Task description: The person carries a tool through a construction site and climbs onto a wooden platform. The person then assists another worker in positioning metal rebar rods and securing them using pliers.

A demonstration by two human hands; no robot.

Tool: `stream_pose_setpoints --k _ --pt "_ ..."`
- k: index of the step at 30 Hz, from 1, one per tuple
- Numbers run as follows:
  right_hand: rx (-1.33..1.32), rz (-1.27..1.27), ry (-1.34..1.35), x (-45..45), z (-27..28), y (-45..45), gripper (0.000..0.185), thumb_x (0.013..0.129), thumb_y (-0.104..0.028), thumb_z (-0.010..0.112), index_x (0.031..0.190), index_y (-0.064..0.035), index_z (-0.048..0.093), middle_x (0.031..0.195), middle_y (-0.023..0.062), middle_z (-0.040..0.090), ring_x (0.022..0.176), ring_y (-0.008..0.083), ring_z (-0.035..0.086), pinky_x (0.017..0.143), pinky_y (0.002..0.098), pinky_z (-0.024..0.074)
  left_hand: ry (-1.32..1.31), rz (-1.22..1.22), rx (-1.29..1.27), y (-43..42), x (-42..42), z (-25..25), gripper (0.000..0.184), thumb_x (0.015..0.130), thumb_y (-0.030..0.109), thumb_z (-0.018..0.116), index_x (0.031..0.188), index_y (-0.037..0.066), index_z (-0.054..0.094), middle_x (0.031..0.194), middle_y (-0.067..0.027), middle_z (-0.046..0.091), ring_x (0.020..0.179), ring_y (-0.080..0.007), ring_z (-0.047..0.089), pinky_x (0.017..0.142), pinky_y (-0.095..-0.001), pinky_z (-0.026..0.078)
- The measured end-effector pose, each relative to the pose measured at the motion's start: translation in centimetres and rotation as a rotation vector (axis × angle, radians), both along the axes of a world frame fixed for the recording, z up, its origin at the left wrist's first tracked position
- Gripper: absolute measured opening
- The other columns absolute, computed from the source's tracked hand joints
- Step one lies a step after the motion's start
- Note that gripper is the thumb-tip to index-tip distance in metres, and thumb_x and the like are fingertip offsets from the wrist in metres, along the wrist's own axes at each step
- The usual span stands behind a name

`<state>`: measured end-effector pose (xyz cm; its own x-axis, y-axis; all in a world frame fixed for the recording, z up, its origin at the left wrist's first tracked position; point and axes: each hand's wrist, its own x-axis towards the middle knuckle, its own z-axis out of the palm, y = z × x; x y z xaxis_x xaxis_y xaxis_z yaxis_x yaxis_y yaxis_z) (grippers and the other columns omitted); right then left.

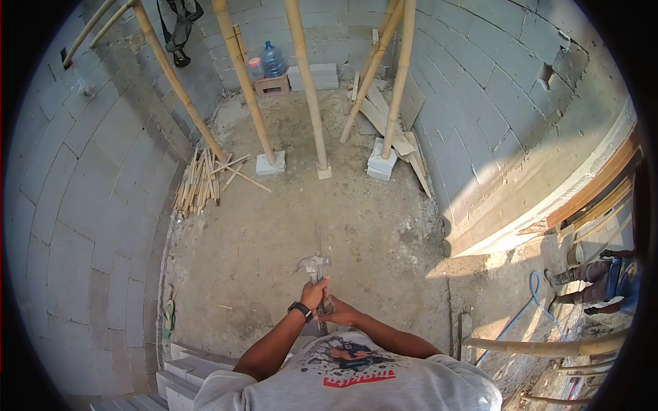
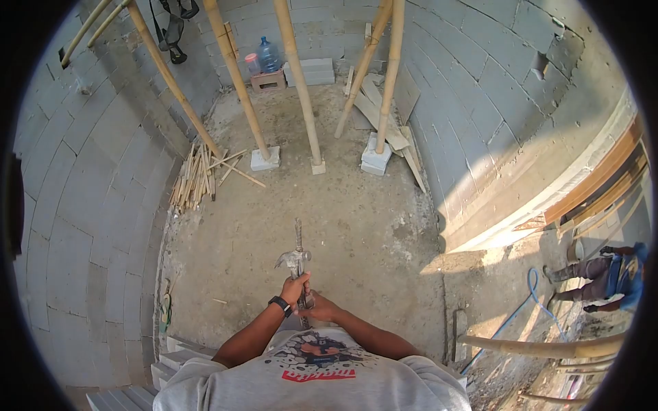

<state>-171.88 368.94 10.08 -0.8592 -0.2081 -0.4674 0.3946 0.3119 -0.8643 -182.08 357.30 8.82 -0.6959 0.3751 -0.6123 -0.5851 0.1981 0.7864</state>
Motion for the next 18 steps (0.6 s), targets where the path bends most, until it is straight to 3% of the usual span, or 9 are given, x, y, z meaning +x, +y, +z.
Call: stream_pose_setpoints --k 3,6,9,10,13,18 --pt "-0.102 -0.090 0.108 -0.5 -2.4 -1.8 0.090 0.073 -0.041 0.082 0.136 0.0056 0.036 0.129 0.0209 0.054 0.123 0.0311 0.053 0.107 0.0360 0.0389 -0.002 -0.013 -0.006 -0.4 0.3 1.3 0.035 0.092 0.038 0.066 0.074 0.009 0.060 0.064 -0.0020 0.057 0.056 -0.0133 0.055 0.054 -0.0294 0.045" --pt "-0.165 -0.007 -0.001 -1.8 -2.3 -3.4 0.087 0.073 -0.038 0.081 0.132 0.0066 0.036 0.129 0.0207 0.053 0.122 0.0303 0.054 0.106 0.0364 0.0397 -0.018 -0.002 0.026 -2.3 0.3 1.1 0.034 0.092 0.039 0.066 0.074 0.011 0.059 0.063 -0.0007 0.057 0.055 -0.0114 0.054 0.051 -0.0272 0.044" --pt "-0.182 -0.020 0.092 -2.7 -4.9 -6.8 0.090 0.072 -0.036 0.081 0.134 0.0086 0.034 0.131 0.0207 0.052 0.121 0.0297 0.054 0.104 0.0367 0.0411 -0.120 0.054 0.102 -5.6 -0.8 -0.3 0.032 0.091 0.037 0.068 0.074 0.012 0.058 0.063 -0.0001 0.056 0.054 -0.0123 0.054 0.051 -0.0275 0.045" --pt "-0.120 -0.020 0.117 -2.9 -4.9 -8.1 0.099 0.069 -0.039 0.082 0.137 0.0107 0.030 0.129 0.0220 0.053 0.121 0.0310 0.054 0.102 0.0366 0.0427 -0.174 0.057 0.121 -6.9 -1.3 0.5 0.029 0.090 0.036 0.069 0.076 0.013 0.057 0.063 0.0006 0.055 0.053 -0.0131 0.053 0.050 -0.0284 0.046" --pt "0.006 -0.067 0.023 -3.7 -5.1 -12.2 0.103 0.070 -0.039 0.079 0.142 0.0095 0.025 0.128 0.0200 0.054 0.120 0.0280 0.052 0.100 0.0360 0.0423 -0.212 0.073 0.142 -10.7 -2.4 -0.4 0.027 0.091 0.034 0.067 0.077 0.014 0.055 0.063 0.0008 0.053 0.053 -0.0135 0.054 0.049 -0.0294 0.046" --pt "-0.026 -0.186 -0.016 -4.8 -5.3 -16.9 0.098 0.067 -0.035 0.075 0.139 0.0112 0.027 0.121 0.0256 0.057 0.114 0.0346 0.058 0.095 0.0386 0.0455 -0.191 0.037 0.034 -13.8 -3.6 -0.7 0.028 0.091 0.031 0.068 0.078 0.013 0.052 0.065 -0.0003 0.051 0.055 -0.0154 0.054 0.048 -0.0311 0.046"
